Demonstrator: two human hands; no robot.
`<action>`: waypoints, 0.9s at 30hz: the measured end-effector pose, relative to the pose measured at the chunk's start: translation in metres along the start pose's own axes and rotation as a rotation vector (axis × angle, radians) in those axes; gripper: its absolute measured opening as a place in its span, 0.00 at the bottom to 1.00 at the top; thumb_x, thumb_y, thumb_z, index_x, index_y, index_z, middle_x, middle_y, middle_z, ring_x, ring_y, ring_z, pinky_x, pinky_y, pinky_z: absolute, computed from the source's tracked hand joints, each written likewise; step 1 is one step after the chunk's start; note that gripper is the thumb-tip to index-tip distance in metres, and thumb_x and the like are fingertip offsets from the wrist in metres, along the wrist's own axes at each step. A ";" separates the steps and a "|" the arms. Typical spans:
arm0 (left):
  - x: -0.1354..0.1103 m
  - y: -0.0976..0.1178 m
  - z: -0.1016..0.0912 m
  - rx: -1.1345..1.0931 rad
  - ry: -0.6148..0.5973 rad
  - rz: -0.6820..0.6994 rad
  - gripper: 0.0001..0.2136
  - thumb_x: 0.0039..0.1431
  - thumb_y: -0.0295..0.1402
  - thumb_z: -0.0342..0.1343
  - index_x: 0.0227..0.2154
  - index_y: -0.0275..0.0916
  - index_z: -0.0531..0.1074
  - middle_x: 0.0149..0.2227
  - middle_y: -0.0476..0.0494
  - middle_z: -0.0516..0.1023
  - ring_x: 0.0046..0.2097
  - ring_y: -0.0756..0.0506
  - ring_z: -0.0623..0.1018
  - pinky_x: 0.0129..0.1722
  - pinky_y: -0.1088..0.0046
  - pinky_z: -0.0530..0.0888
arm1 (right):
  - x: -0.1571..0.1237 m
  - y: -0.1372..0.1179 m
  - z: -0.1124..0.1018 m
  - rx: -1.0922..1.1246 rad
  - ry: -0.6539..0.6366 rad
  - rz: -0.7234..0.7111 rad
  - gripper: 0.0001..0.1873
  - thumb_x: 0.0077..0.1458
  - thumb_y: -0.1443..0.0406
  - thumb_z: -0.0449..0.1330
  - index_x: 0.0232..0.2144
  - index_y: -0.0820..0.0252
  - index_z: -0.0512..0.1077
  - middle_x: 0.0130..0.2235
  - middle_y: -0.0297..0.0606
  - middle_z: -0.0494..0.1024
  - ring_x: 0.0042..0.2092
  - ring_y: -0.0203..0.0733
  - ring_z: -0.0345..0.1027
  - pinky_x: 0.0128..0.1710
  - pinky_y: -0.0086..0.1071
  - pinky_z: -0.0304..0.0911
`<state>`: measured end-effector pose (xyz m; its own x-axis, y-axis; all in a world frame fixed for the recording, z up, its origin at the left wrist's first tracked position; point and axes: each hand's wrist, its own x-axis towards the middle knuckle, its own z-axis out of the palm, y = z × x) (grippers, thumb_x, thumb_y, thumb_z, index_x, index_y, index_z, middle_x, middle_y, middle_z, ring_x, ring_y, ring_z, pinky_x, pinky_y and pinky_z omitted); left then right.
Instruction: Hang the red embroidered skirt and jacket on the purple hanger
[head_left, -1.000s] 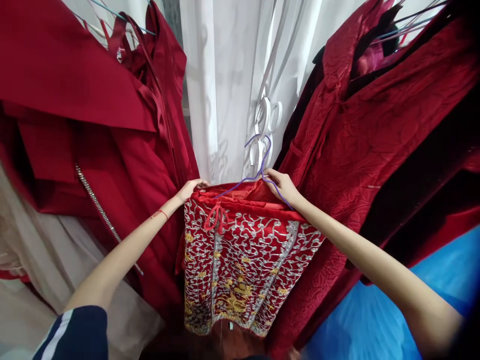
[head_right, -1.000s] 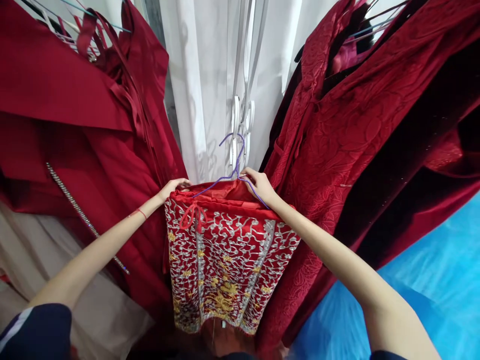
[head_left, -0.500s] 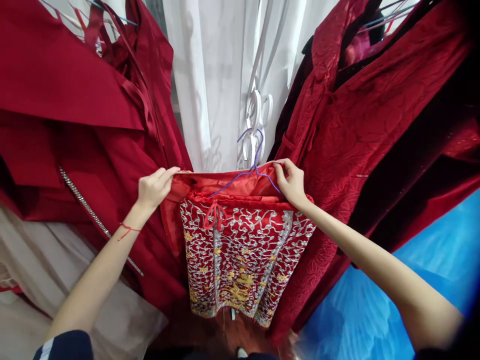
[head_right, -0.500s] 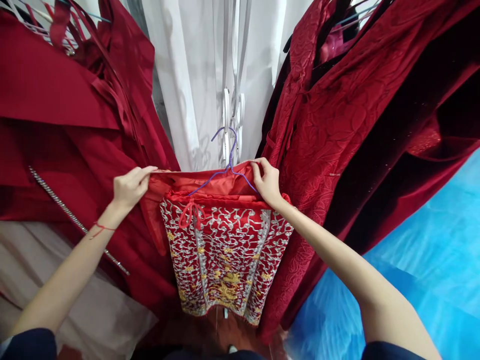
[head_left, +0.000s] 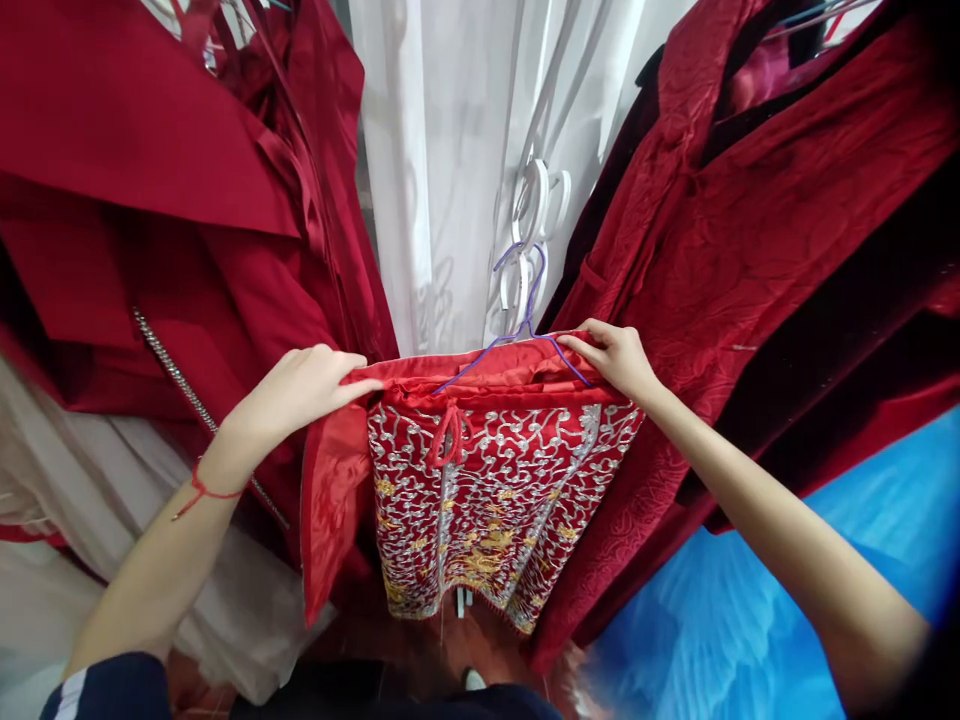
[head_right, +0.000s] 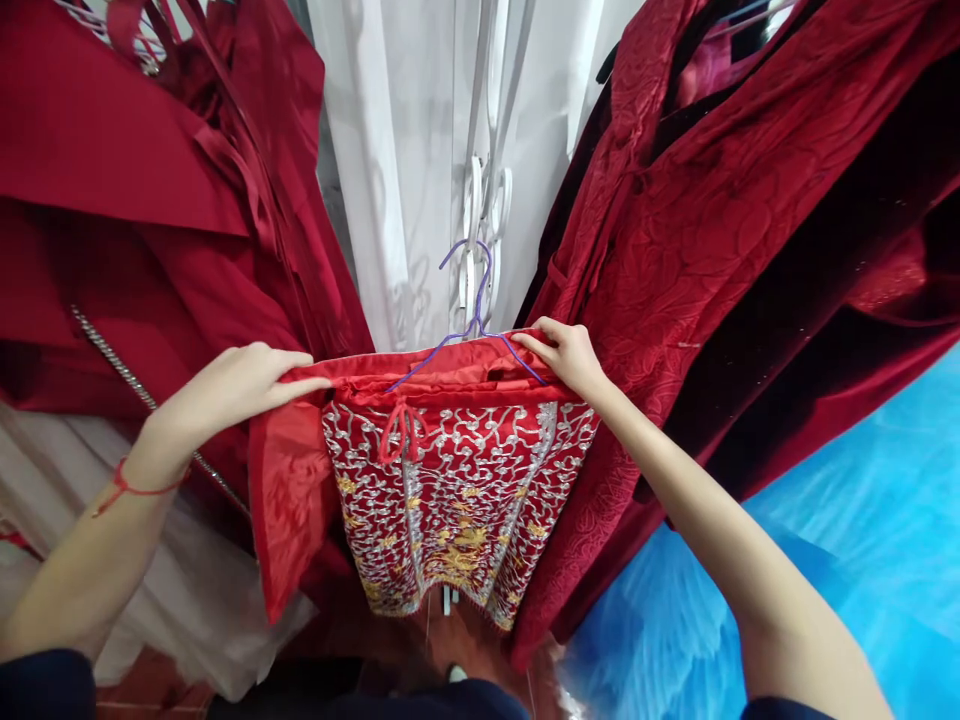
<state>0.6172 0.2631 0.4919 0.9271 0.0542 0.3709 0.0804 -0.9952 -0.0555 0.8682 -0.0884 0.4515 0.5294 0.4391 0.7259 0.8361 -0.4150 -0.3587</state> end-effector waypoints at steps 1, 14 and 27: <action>-0.001 0.008 -0.006 -0.084 0.021 -0.010 0.19 0.60 0.51 0.52 0.32 0.42 0.79 0.26 0.46 0.79 0.31 0.42 0.78 0.29 0.71 0.65 | -0.001 -0.001 0.000 -0.015 0.028 0.007 0.28 0.55 0.40 0.57 0.24 0.57 0.69 0.19 0.28 0.61 0.23 0.33 0.49 0.25 0.31 0.46; 0.029 0.088 0.037 -0.809 -0.014 0.351 0.18 0.66 0.47 0.47 0.47 0.40 0.71 0.48 0.39 0.79 0.48 0.46 0.79 0.46 0.70 0.75 | -0.004 0.022 -0.013 -0.164 0.311 0.107 0.24 0.59 0.42 0.54 0.28 0.54 0.71 0.24 0.37 0.73 0.25 0.39 0.60 0.28 0.33 0.55; 0.049 -0.008 0.091 -0.889 -0.192 0.204 0.25 0.53 0.54 0.60 0.39 0.34 0.81 0.39 0.42 0.84 0.38 0.42 0.80 0.40 0.70 0.75 | -0.003 0.021 -0.018 -0.146 0.285 0.050 0.25 0.59 0.41 0.55 0.28 0.55 0.72 0.24 0.35 0.73 0.24 0.37 0.59 0.27 0.31 0.54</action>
<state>0.6954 0.2811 0.4265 0.9435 -0.1946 0.2684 -0.3270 -0.6796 0.6567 0.8816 -0.1132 0.4526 0.4904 0.1831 0.8520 0.7696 -0.5496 -0.3249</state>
